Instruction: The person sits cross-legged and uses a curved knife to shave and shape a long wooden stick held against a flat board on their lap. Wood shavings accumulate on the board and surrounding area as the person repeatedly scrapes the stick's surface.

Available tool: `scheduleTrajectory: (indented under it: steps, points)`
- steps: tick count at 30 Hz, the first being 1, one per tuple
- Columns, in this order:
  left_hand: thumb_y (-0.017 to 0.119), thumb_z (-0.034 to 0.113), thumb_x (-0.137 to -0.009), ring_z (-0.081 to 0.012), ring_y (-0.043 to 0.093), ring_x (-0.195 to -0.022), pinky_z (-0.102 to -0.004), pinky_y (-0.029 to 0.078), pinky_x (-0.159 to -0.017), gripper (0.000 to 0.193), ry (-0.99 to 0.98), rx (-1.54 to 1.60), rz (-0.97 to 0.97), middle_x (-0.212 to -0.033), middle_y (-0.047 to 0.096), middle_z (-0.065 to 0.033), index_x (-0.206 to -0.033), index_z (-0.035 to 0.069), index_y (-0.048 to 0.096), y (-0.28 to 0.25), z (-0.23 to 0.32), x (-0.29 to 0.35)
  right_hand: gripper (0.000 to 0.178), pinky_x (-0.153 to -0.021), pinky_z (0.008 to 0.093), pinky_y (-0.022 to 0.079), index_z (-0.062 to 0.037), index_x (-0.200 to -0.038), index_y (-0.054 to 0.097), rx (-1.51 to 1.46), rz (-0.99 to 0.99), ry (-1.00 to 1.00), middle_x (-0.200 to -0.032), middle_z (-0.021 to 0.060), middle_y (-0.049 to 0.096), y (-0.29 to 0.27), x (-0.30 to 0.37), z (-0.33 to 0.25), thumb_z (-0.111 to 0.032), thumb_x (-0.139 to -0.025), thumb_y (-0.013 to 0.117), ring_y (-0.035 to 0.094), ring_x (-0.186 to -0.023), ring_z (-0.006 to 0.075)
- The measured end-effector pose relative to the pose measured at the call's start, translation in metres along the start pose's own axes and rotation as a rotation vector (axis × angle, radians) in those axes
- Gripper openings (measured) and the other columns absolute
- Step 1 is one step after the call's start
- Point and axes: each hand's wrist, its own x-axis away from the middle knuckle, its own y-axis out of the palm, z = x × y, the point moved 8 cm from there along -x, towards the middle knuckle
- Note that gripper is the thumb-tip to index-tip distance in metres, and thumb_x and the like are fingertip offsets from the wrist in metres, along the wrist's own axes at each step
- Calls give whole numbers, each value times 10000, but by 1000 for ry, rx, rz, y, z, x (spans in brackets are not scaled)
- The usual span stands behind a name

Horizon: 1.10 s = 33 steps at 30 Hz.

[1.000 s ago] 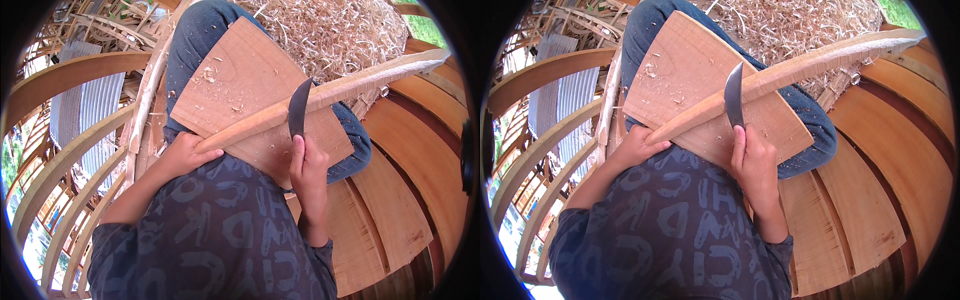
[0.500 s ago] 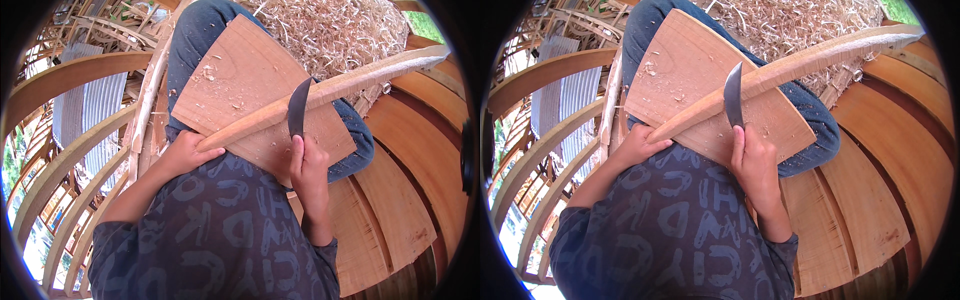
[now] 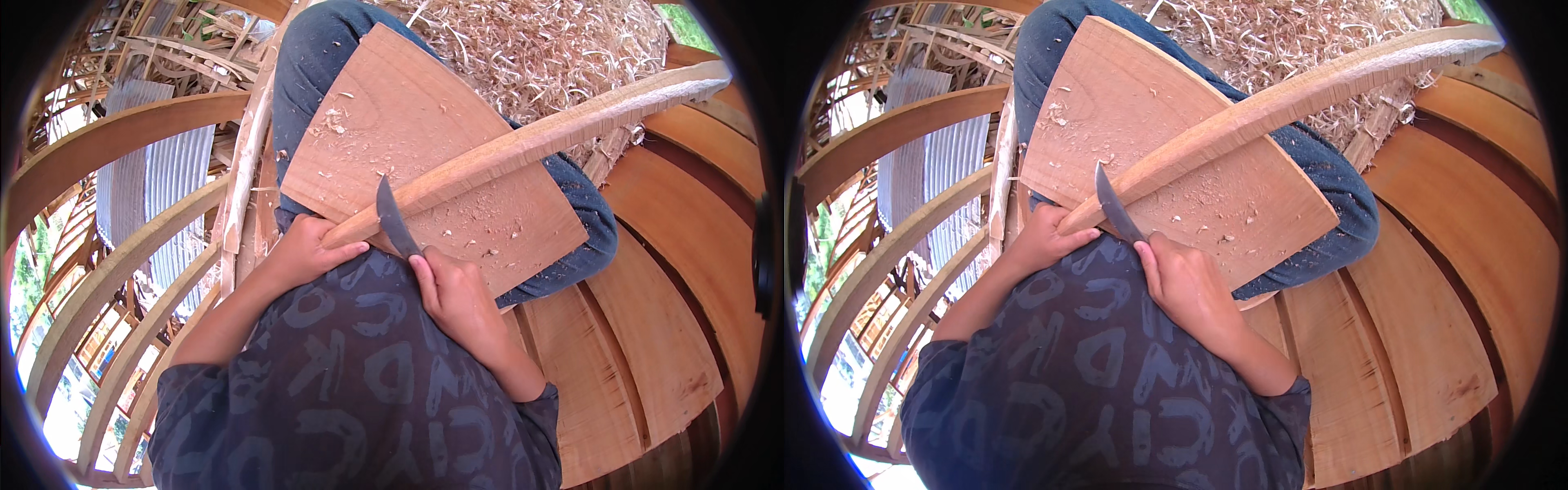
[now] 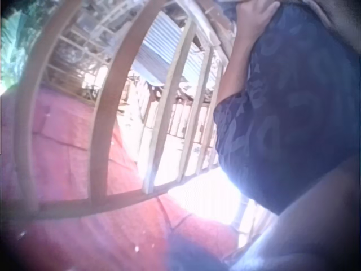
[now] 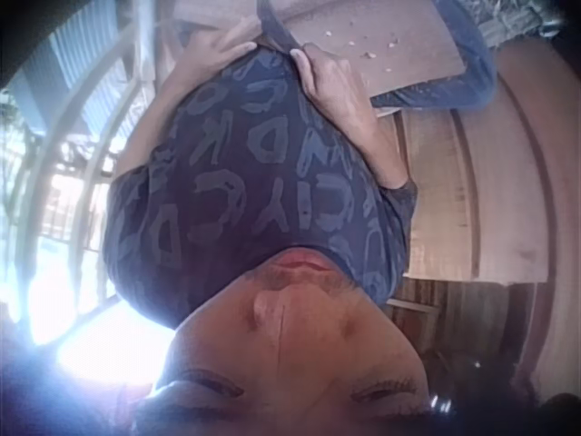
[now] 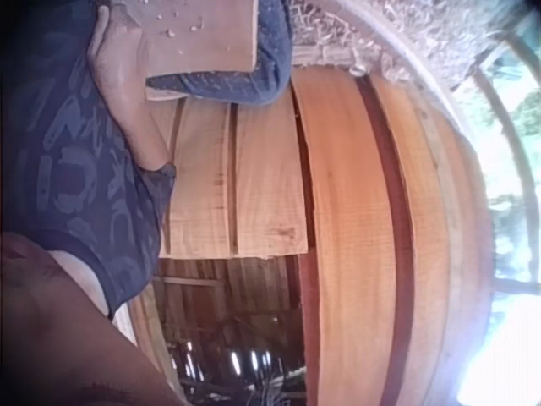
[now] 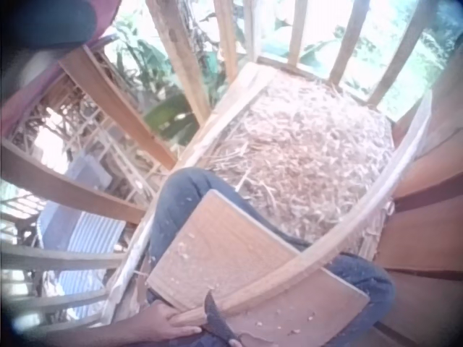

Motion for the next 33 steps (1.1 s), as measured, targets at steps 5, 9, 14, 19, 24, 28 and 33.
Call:
scheduleTrajectory:
  steps: [5,9,14,19,24,28,33]
  points:
    - [703,346,-788,-302,653,-730,-335,486,-684,414,20,-25,19,-796,662,-204,-890,-54,664,0,3,1,204,-516,430,423,19,-769,522,-103,203,50,-634,239,542,-26,-1,-1,-132,-900,561,568,-599,406]
    - [694,350,-801,-279,636,-681,-328,479,-665,412,-111,-56,-62,-766,656,-194,-865,-55,662,2,-3,1,155,-509,372,437,25,-867,584,-52,429,12,-638,188,580,-61,1,1,-122,-855,631,596,-555,330]
    - [677,356,-822,-240,609,-632,-328,471,-627,411,-141,-31,-90,-708,646,-157,-871,-51,655,-5,10,11,198,-475,278,420,19,-925,618,-66,553,35,-645,127,610,-73,9,5,-126,-811,687,563,-476,186]
    - [653,372,-852,-140,548,-556,-296,438,-540,416,-218,92,-241,-607,590,-66,-796,-40,635,-9,33,28,178,-531,288,426,14,-881,644,-70,626,-33,-654,113,599,-67,12,6,-119,-782,708,551,-545,194]
    - [620,361,-885,-72,493,-509,-250,386,-475,389,-319,215,-321,-556,514,-10,-773,-11,601,4,45,31,246,-523,346,385,7,-761,588,19,548,-113,-628,118,543,-64,13,-10,-197,-772,724,493,-554,265]
    - [604,325,-897,-80,500,-514,-254,393,-477,352,-195,202,-270,-573,521,-14,-865,-26,608,14,57,22,336,-513,374,394,-12,-693,540,100,515,-86,-610,129,525,-59,19,-12,-284,-782,715,507,-558,308]
    - [582,300,-914,-64,462,-484,-230,356,-450,309,-196,201,-272,-582,500,4,-810,10,562,23,62,18,389,-472,391,413,-31,-662,521,140,459,7,-590,139,533,-49,24,-5,-352,-793,697,551,-529,325]
